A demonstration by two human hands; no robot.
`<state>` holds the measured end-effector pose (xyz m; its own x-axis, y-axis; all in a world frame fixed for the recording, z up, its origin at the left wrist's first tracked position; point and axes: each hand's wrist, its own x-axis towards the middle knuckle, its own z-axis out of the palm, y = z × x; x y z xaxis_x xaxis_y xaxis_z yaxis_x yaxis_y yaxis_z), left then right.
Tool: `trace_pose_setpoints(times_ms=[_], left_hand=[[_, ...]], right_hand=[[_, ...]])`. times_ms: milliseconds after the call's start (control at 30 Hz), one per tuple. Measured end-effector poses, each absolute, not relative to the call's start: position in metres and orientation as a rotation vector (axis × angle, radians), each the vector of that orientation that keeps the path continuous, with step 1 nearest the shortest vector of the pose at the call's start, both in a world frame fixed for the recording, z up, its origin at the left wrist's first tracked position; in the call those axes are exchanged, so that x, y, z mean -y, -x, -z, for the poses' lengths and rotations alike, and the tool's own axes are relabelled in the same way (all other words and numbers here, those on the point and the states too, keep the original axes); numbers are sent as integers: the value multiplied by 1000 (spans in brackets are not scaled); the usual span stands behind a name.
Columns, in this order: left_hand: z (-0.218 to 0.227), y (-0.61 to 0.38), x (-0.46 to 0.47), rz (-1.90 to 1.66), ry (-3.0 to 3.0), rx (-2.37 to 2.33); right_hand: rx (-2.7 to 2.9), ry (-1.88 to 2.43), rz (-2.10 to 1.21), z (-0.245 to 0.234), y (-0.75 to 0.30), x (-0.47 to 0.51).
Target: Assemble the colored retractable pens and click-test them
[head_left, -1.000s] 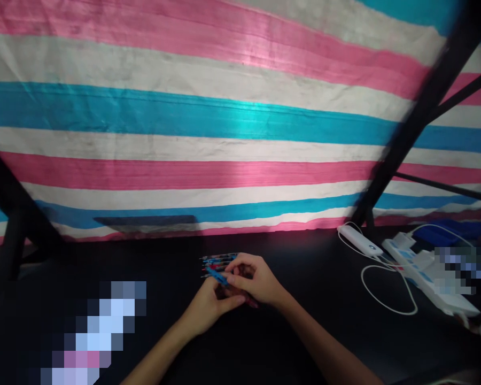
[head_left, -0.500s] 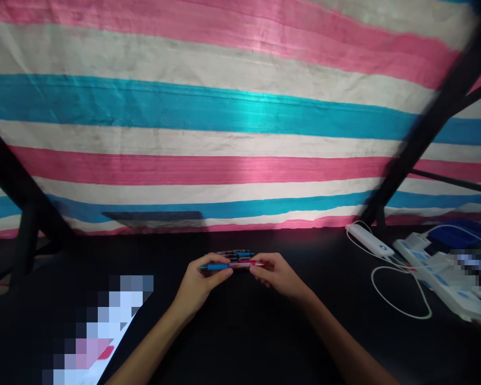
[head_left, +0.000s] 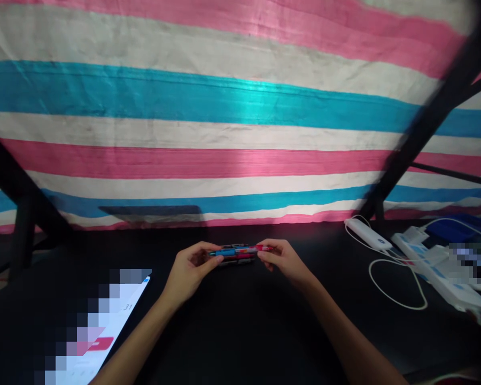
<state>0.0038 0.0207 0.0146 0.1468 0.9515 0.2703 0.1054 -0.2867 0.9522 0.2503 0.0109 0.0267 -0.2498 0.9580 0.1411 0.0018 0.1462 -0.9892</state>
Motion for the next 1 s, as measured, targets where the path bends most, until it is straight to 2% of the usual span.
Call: trace_pose_setpoints(times_ms=[700, 800, 900, 1000], left_hand=[[-13, 0, -23, -1214, -1672, -1078], [-14, 2, -22, -1218, -1897, -1123], [-19, -1, -17, -1151, -2411, -1206], [-24, -9, -10, -914, -2866, -1437]], right_hand=[[1437, 994, -1282, -23, -249, -13], [1509, 1062, -1200, -22, -248, -14], [1643, 1158, -1083, -22, -246, -13], [1680, 1204, -1326, -23, -243, -10]])
